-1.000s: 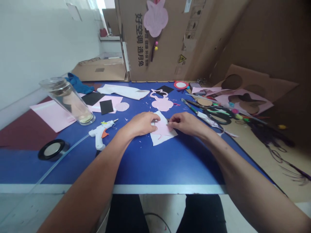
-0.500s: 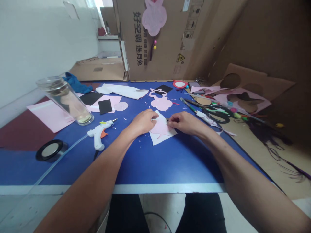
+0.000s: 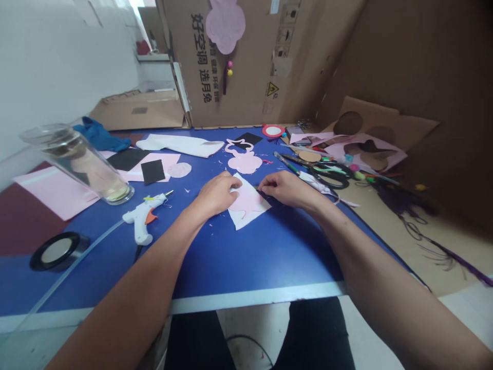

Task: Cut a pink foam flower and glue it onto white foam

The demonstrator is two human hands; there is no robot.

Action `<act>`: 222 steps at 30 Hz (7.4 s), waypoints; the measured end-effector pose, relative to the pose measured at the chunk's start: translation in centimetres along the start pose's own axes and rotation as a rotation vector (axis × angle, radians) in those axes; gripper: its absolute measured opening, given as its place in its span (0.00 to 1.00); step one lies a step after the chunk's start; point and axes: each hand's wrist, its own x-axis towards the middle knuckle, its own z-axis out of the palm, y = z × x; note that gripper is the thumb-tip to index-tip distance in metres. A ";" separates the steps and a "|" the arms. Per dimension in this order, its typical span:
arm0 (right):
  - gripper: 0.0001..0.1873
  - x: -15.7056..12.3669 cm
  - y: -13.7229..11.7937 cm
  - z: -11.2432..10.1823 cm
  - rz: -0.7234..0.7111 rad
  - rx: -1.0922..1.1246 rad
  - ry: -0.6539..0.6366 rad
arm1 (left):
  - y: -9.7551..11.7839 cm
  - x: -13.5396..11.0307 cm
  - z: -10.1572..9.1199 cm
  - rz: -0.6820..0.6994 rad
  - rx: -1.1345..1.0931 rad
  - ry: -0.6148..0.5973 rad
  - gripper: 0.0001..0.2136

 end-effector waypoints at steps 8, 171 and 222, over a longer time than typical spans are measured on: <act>0.16 -0.2 0.0 0.0 -0.010 0.016 -0.013 | -0.1 0.1 -0.3 -0.002 -0.048 -0.011 0.19; 0.21 -6.9 -4.5 -1.3 -0.291 -0.290 0.093 | 0.5 -0.4 -1.1 0.003 -0.613 -0.311 0.21; 0.33 -10.6 -3.9 4.1 -0.300 -0.694 0.200 | -0.1 0.0 -0.2 0.012 -0.645 -0.313 0.21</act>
